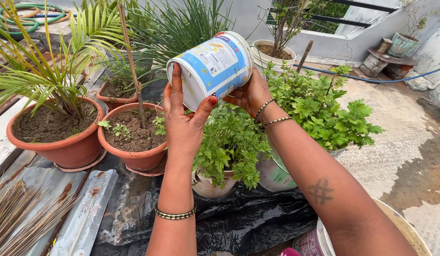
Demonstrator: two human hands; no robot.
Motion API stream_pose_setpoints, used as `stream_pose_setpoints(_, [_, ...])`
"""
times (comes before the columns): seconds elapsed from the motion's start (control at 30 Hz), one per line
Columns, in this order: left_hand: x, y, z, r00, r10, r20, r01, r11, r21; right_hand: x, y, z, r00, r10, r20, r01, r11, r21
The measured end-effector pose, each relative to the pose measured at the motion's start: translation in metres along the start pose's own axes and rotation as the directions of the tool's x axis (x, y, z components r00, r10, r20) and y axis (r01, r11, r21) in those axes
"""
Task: Rinsing out a small paint container and inspecting plants in a rooftop garden.
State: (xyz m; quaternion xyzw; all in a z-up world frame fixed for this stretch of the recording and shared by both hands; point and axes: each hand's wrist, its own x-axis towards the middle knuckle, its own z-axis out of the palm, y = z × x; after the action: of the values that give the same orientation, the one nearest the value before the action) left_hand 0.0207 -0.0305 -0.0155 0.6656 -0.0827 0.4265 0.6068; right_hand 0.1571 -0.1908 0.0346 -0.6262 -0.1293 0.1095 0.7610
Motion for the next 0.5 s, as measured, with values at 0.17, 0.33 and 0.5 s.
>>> stream_pose_setpoints(0.17, [-0.004,0.0,0.008,1.0,0.016,0.01,-0.016,1.0,0.012,0.001,0.0,-0.016,0.999,0.011,-0.031,-0.012,1.0,-0.022])
stream_pose_setpoints(0.33, [-0.006,0.003,0.02,0.999,-0.034,0.031,0.035,0.999,-0.033,0.019,0.009,-0.051,0.991,-0.095,-0.094,0.083,0.988,-0.129])
stream_pose_setpoints(0.5, [-0.01,-0.001,0.031,0.997,-0.009,0.075,0.025,0.976,-0.214,-0.016,-0.013,-0.042,0.999,0.045,-0.017,-0.046,0.996,-0.076])
